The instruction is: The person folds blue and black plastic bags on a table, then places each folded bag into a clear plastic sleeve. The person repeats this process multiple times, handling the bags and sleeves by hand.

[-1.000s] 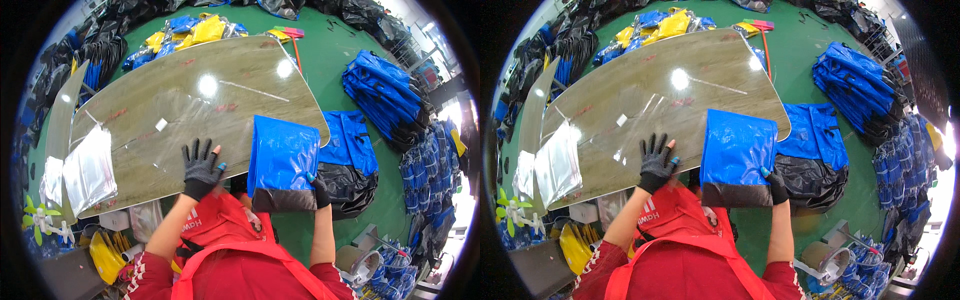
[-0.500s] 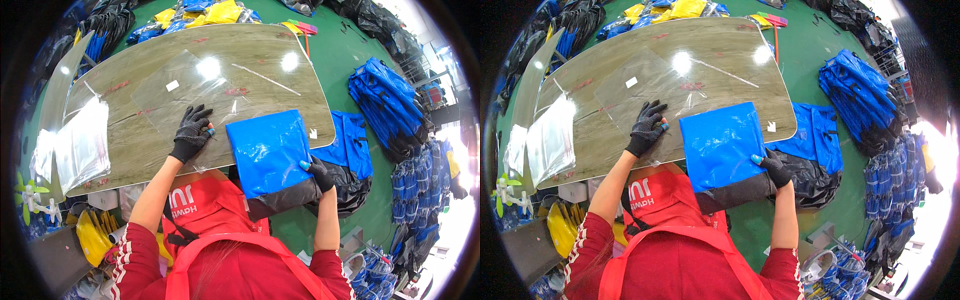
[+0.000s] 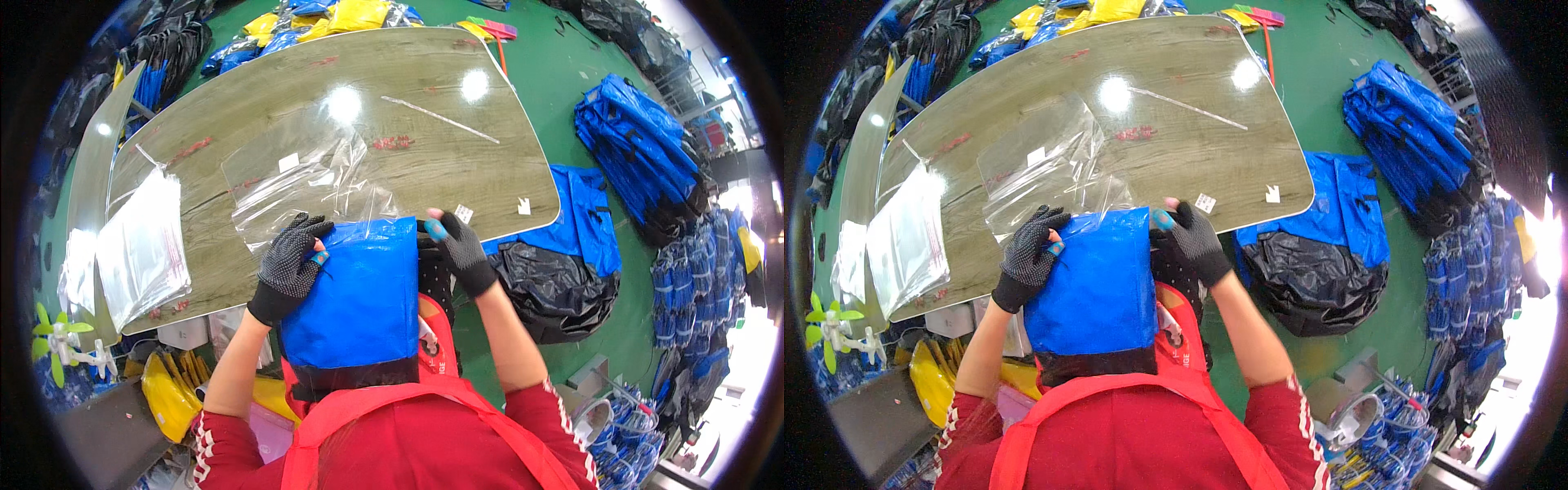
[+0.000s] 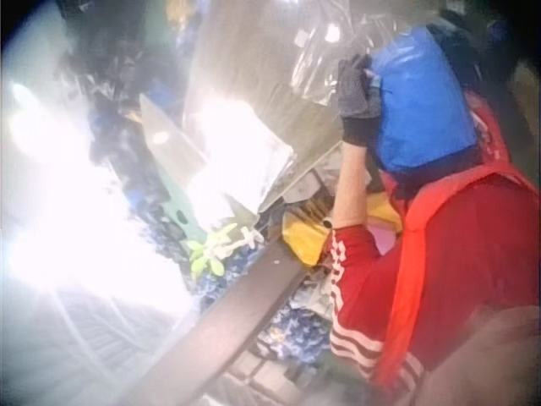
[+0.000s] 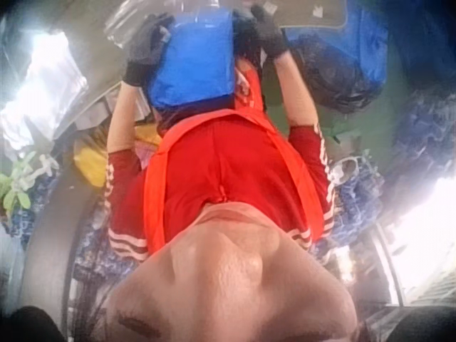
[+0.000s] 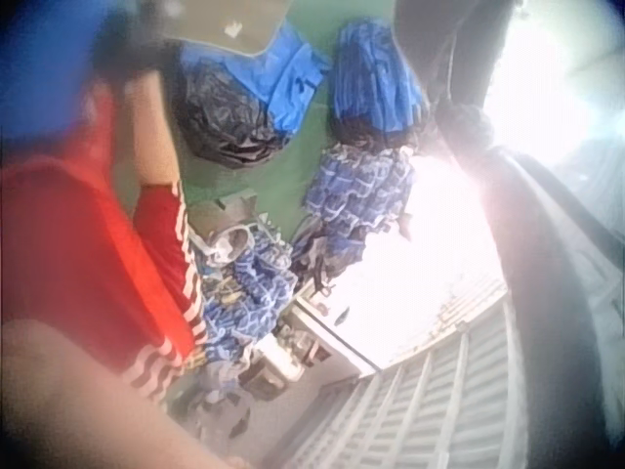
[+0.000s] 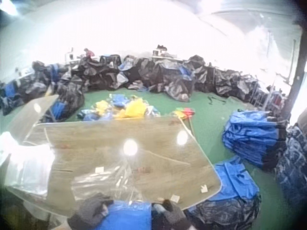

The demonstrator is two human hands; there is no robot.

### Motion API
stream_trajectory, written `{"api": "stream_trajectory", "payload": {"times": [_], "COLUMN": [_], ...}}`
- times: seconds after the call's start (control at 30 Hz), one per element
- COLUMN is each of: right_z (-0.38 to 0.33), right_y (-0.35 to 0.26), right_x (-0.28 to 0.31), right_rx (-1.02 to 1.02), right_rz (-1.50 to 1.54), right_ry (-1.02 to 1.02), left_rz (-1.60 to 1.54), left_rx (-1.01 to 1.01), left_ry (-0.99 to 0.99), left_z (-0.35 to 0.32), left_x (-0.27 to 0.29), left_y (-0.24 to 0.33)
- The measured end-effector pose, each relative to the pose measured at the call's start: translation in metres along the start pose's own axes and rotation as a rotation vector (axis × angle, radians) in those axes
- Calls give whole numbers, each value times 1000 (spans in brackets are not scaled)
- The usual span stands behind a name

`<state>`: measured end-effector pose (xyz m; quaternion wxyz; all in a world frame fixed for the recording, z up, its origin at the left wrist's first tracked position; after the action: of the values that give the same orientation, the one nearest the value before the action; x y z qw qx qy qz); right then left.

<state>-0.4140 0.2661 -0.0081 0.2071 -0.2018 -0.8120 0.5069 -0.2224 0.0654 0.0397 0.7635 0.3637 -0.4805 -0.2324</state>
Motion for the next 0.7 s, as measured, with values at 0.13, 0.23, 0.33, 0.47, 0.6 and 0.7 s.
{"api": "stream_trajectory", "payload": {"times": [0.13,0.23,0.33,0.47,0.6,0.7], "right_z": [19,16,7,2,10,13], "right_y": [-12,-9,-1,-6,-10,-12], "right_x": [-11,-24,-26,-23,-11,-18], "right_rx": [67,150,163,409,153,-52], "right_rz": [-84,-61,-517,-379,66,222], "right_ry": [-372,-194,199,206,108,-103], "left_rz": [130,190,247,157,177,333], "left_rx": [-57,-57,-77,13,0,46], "left_ry": [-4,10,36,35,-18,196], "left_z": [-8,-17,-25,-24,-22,-30], "left_x": [-3,-5,-5,-2,-6,-5], "left_y": [4,6,7,5,2,-5]}}
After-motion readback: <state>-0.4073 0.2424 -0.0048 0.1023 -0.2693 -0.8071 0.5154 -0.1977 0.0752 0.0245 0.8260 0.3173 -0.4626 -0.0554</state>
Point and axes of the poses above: each hand's wrist, its own z-axis towards the middle knuckle, its own x-axis out of the back of the hand, y = z × x, the point moved 3 cm from there along z, towards the middle knuckle, and after that the axes turned 9 degrees about -z, right-handed, at the moved point
